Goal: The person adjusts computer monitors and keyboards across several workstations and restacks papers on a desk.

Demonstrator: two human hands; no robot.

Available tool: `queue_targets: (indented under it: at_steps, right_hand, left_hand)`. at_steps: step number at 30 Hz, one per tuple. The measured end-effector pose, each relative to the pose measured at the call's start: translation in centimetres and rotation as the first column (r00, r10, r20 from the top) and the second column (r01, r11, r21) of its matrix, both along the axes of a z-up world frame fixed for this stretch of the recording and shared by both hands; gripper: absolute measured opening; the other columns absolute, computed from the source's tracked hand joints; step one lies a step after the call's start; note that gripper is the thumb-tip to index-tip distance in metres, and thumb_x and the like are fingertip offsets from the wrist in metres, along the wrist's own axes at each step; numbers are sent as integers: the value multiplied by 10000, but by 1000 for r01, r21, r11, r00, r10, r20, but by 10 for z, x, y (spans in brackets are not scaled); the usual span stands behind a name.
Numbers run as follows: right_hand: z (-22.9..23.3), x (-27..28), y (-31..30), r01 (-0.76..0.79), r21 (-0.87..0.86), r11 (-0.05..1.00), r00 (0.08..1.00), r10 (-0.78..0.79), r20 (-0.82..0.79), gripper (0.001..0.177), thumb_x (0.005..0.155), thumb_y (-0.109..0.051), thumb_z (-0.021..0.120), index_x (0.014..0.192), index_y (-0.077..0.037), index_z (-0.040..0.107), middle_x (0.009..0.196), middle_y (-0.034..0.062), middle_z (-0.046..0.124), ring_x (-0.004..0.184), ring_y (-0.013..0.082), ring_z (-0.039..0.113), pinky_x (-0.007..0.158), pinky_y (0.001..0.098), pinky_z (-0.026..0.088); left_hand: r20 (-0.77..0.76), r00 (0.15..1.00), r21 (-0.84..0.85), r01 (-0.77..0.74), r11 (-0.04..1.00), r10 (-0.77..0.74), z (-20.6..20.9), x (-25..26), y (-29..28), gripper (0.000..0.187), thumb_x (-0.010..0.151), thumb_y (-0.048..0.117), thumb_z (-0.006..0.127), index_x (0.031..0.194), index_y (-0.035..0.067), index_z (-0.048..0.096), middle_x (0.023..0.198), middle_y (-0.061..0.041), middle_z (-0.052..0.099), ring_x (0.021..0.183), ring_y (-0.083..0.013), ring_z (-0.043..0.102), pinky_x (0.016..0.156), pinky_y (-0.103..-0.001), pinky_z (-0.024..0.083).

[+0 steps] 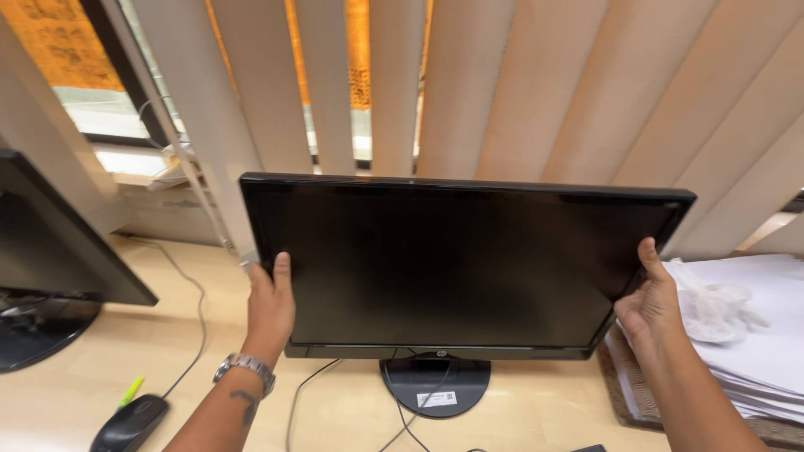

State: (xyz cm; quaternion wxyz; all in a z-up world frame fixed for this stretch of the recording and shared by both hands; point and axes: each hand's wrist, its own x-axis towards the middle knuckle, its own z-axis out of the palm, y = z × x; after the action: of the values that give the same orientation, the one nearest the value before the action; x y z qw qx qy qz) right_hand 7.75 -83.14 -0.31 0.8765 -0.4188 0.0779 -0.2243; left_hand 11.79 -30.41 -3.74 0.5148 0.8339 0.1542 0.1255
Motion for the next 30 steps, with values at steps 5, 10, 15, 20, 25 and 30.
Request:
queue_targets:
  at_steps: [5,10,15,20,25,30]
  right_hand:
    - [4,-17,-20,153,26,988,984,-149,-102,709,776,-373,863,1356,-77,584,1411,39,654,1348,215,594,1156,414,388]
    - [0,-19,-24,181,34,983,981,-177,-84,717,756,-389,876,1341,-83,597,1401,36,655,1320,214,602,1183,401,422]
    - [0,-26,-20,209,23,978,972,-205,-117,705,752,-403,872,1329,-103,603,1402,29,654,1321,204,603,1188,393,410]
    - [0,-32,-14,189,-2,982,978,-188,-93,713,744,-424,864,1318,-91,605,1406,28,650,1338,207,585,1194,403,385]
    - [0,-39,-12,216,-22,976,968,-217,-129,740,755,-461,851,1330,-72,593,1416,57,641,1347,216,576,1211,386,361]
    - [-1,-32,-18,189,16,982,976,-186,-115,730,754,-433,857,1328,-70,591,1422,48,640,1343,208,578,1203,386,361]
  left_hand:
    - [49,993,112,103,988,-109,2,51,-29,810,1015,665,302,1403,-44,361,1282,-364,582,1216,-483,576,1037,-497,442]
    - [-153,976,162,181,970,-157,14,91,-38,811,1037,633,259,1499,-31,313,1404,-358,544,1345,-485,521,1140,-506,400]
    - [-168,957,106,258,960,-238,21,113,-38,842,1029,650,273,1541,-17,244,1528,-333,405,1443,-460,397,1181,-519,342]
    - [-306,927,15,230,973,-215,14,108,-28,819,1005,634,264,1580,53,216,1575,-268,373,1465,-421,392,1153,-514,402]
    - [-179,956,-37,231,972,-234,-17,99,-29,798,1037,598,362,1532,-27,333,1547,-291,450,1463,-413,427,1191,-470,367]
    - [-189,934,5,309,951,-303,-8,70,-32,1013,903,607,613,1546,-44,178,1512,-319,428,1447,-407,426,1192,-439,356]
